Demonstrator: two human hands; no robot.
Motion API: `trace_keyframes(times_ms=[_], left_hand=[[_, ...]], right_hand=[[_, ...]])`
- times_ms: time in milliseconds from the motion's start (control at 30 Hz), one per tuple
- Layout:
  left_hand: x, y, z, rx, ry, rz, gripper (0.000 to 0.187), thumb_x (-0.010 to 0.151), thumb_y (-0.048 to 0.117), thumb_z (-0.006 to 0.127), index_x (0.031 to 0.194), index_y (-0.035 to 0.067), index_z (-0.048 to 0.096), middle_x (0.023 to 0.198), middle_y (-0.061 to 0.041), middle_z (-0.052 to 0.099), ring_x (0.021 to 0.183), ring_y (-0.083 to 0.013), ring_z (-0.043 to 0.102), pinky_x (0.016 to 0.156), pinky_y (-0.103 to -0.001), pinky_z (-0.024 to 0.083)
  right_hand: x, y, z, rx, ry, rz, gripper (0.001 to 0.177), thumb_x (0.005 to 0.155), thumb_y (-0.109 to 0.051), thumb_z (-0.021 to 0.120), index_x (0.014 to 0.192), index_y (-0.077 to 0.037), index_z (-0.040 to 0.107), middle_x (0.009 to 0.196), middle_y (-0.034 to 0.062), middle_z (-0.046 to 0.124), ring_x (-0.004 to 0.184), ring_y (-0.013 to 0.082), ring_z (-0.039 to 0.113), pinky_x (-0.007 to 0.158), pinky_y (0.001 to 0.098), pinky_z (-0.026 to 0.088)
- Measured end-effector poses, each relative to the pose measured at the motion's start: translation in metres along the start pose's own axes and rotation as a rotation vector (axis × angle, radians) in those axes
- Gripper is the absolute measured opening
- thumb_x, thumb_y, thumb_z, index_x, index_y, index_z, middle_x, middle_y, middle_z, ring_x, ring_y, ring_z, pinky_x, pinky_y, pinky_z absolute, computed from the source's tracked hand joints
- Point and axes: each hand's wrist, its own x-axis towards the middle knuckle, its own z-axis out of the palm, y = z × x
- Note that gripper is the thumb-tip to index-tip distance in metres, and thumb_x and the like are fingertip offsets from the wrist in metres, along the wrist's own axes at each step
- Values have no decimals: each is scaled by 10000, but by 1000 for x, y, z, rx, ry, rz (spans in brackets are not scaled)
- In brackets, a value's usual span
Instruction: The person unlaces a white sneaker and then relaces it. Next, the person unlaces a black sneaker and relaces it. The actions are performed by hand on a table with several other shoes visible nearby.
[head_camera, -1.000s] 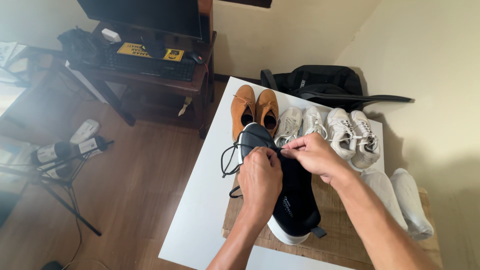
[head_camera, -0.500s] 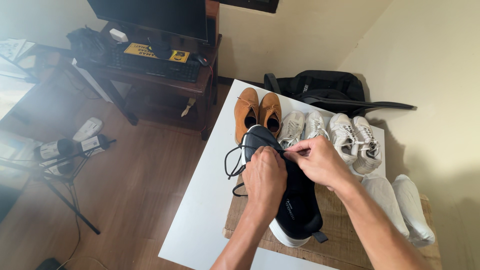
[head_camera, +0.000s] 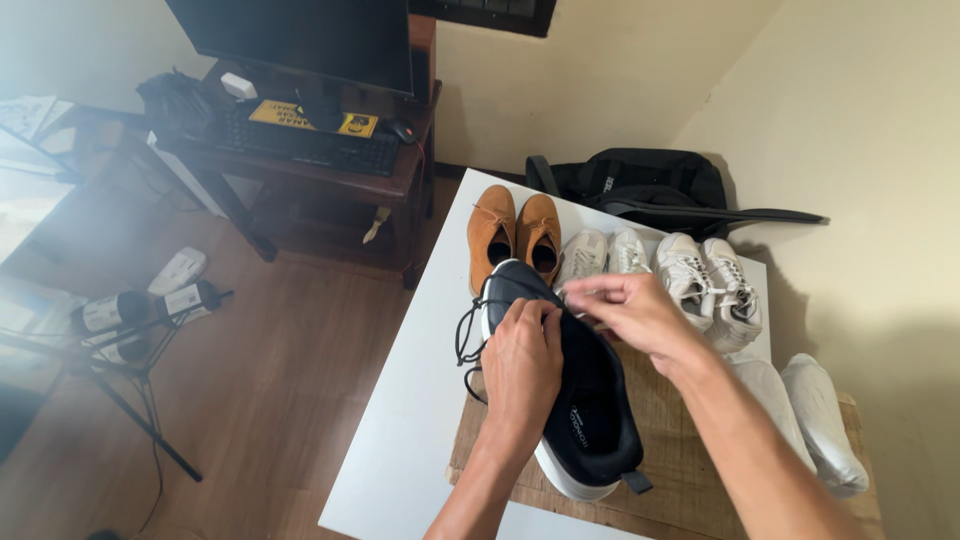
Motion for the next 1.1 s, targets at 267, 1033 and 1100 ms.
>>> trace_keyframes(times_ms=[267, 1033, 1100], left_hand=[[15, 17, -20, 3, -75, 69, 334, 869, 189, 713, 1139, -5, 683, 1089, -165, 703, 854, -385, 696, 694, -462, 548], [51, 8, -17, 187, -313, -53, 753, 720, 257, 866, 1371, 40, 557, 1206, -123, 703, 1077, -301, 698, 894, -407, 553], [49, 7, -18, 206, -343, -87, 710, 754, 275, 850, 1356, 46, 553, 1243, -110, 689, 1091, -292, 699, 902, -399, 554]], right_hand=[[22, 32, 15, -12, -16, -549, 201, 948, -210, 728, 1041, -39, 780, 899, 93, 790, 790, 105, 695, 728, 269, 570], [26, -15, -20, 583, 299, -109, 279, 969, -282, 596, 843, -56, 698, 777, 58, 744, 731, 141, 713, 737, 281, 605], [26, -14, -33, 736, 326, -190, 379, 989, -308, 574, 751, -28, 667, 728, 76, 702, 719, 175, 676, 740, 302, 598]])
